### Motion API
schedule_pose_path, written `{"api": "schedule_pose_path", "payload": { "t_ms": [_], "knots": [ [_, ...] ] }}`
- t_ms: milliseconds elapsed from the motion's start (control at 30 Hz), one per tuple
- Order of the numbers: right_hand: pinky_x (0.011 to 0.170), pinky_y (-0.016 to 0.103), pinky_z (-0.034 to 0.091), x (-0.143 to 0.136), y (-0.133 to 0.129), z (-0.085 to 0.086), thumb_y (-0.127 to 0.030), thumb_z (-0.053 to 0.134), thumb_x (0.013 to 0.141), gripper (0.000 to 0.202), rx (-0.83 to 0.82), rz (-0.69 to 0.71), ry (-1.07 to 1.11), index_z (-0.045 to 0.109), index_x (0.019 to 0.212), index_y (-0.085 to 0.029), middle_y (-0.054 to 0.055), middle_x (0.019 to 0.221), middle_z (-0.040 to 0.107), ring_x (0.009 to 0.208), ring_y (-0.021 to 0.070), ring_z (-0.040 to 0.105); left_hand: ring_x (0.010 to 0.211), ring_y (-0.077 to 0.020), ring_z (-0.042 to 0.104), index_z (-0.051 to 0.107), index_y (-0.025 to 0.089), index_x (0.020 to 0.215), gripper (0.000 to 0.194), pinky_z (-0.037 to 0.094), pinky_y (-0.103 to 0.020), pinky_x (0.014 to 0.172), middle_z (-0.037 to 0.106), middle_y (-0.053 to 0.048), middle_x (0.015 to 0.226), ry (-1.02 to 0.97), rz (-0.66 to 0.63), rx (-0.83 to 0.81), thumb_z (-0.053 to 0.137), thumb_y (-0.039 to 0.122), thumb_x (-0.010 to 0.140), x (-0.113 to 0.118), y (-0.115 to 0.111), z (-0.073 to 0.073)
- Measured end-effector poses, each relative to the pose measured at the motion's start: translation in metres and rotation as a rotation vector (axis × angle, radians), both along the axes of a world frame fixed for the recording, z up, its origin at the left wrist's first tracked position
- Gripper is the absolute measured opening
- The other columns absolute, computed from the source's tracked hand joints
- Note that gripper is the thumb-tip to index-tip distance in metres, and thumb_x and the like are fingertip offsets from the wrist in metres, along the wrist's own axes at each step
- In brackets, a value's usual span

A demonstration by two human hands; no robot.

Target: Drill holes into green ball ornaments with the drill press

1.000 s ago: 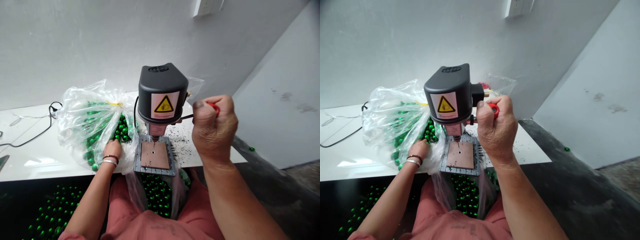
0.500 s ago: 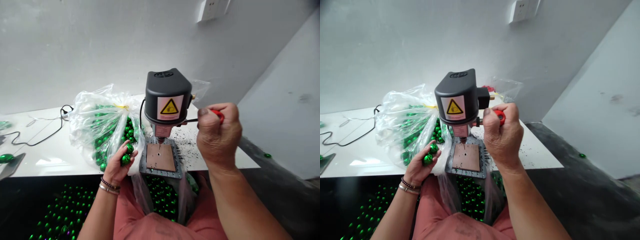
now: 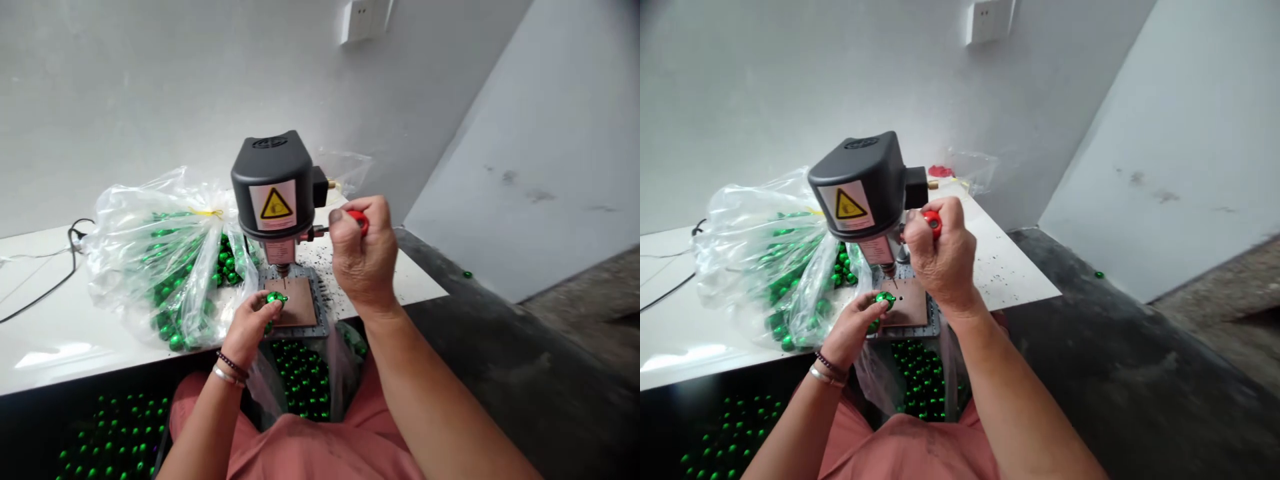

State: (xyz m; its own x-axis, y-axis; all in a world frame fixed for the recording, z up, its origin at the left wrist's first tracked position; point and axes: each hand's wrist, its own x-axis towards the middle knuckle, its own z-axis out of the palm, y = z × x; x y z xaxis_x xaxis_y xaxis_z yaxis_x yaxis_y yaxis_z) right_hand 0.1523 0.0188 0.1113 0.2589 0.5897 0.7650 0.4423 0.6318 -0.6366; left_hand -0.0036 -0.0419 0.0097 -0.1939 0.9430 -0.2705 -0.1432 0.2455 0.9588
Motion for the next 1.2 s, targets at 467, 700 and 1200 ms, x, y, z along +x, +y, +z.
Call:
{"api": "schedule_pose_path", "payload": {
  "t_ms": [467,700,1200],
  "knots": [
    [0.047,0.014,0.033,0.007,-0.004,-0.002,-0.033,0.047,0.08,0.015,0.012,0.088,-0.016,0.045,0.077,-0.019,-0.008,0.055,0.042,0.046,0.0005,0.036,0.08,-0.0197,0.062,0.061,0.018,0.111,0.042,0.045,-0.029,0.073,0.069,-0.007,0.095,1.146,-0.173,-0.052,0.063,0.03,0.07,0.007,0.043,-0.002],
    [0.046,0.014,0.031,0.007,-0.004,-0.003,-0.031,0.047,0.08,0.014,0.033,0.079,-0.007,0.045,0.076,-0.019,-0.008,0.056,0.041,0.046,0.0001,0.035,0.096,-0.0202,0.061,0.064,0.019,0.107,0.039,0.044,-0.03,0.087,0.066,-0.007,0.108,1.229,-0.305,0.079,0.064,0.022,0.069,0.003,0.045,-0.001],
    [0.049,0.018,0.033,0.003,-0.008,-0.005,-0.035,0.044,0.079,0.017,-0.027,0.071,0.005,0.042,0.074,-0.019,-0.006,0.058,0.043,0.05,0.0033,0.039,0.08,-0.0172,0.065,0.061,0.014,0.11,0.039,0.05,-0.026,0.073,0.07,-0.006,0.091,0.866,-0.187,0.057,0.059,0.03,0.074,0.0,0.036,-0.017]
  ]
}}
